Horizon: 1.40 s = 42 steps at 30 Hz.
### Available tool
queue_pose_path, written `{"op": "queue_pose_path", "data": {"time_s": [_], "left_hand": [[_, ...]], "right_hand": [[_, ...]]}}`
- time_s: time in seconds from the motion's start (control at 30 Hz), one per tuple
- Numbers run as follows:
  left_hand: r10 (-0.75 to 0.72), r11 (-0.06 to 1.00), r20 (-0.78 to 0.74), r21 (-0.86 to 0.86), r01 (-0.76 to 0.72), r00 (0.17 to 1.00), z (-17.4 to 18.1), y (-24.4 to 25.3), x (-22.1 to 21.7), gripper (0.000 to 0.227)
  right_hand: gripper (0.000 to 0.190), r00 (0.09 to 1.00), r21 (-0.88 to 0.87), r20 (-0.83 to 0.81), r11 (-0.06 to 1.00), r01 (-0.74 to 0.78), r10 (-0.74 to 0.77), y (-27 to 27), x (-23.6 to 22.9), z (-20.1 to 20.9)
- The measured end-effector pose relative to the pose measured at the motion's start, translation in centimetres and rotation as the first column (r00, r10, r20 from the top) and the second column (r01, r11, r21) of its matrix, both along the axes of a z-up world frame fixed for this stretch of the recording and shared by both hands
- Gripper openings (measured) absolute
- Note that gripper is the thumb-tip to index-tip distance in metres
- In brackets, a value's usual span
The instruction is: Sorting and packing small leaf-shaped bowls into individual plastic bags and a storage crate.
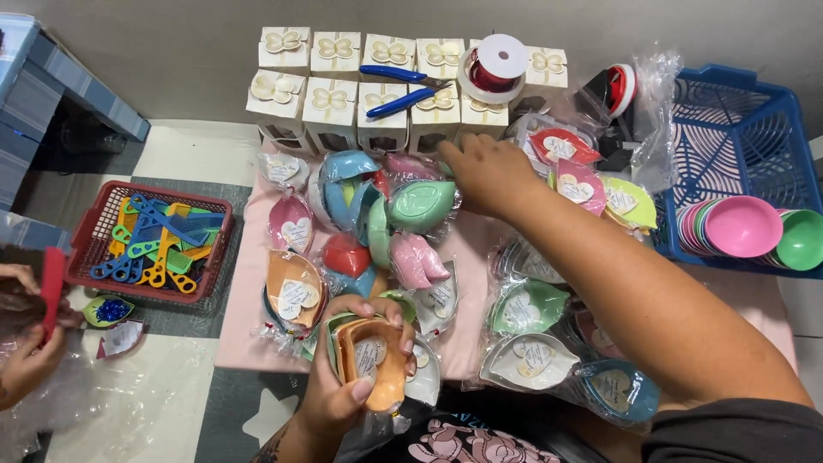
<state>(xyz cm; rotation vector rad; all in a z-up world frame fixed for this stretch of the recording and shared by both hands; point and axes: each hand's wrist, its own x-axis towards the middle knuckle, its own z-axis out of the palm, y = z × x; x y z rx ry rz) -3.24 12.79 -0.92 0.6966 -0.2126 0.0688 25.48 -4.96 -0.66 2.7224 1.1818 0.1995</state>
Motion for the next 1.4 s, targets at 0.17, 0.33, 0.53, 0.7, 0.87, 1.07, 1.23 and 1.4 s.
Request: {"op": "queue_pose_path", "data": {"time_s": [0.17, 0.33, 0.53, 0.7, 0.87, 1.07, 1.23, 1.4], "left_hand": [[0.006, 1.000, 0.002, 0.028, -0.006, 1.000, 0.1, 0.0, 0.1, 0.063], [0.015, 1.000, -0.011, 0.022, -0.015, 1.000, 0.1, -0.3, 0.0, 0.065], [0.009, 1.000, -0.007, -0.004, -0.009, 1.000, 0.1, -2.0, 0.1, 0.064], [-0.025, 0.999, -0.090, -0.030, 0.023, 0.996, 0.7, -3.2, -0.2, 0.066], [0.016, 1.000, -0.104, 0.024, -0.014, 0.994, 0.9, -4.6, 0.9, 0.068], [0.190, 0.982, -0.232, 0.029, -0.189, 0.954, -0.5, -6.9, 2.3, 0.072], [0.175, 0.982, -0.271, -0.021, -0.187, 0.947, -2.0, -7.1, 3.0, 0.070], [0.099, 0.994, -0.136, 0.060, -0.091, 0.986, -4.7, -8.4, 2.3, 0.078]], "right_hand": [[0.032, 0.994, -0.134, -0.084, 0.989, 0.063, -0.075, -0.1, -0.1, 0.1], [0.030, 0.956, -0.111, -0.229, 0.981, 0.159, -0.181, -1.6, -0.9, 3.6], [0.029, 0.971, 0.162, -0.222, 0.978, 0.132, -0.094, -6.2, -0.7, 3.3], [0.026, 0.975, 0.393, -0.220, 0.918, 0.053, 0.038, -9.3, -2.7, 6.4], [0.026, 0.967, 0.566, -0.106, 0.814, -0.133, 0.232, -10.9, -6.8, 9.3], [0.012, 0.880, 0.632, 0.213, 0.626, -0.456, 0.425, -12.5, -11.2, 8.6], [0.014, 0.808, 0.608, 0.298, 0.552, -0.571, 0.508, -12.0, -16.4, 10.1], [0.011, 0.775, 0.564, 0.324, 0.547, -0.619, 0.543, -11.6, -19.5, 10.7]]}}
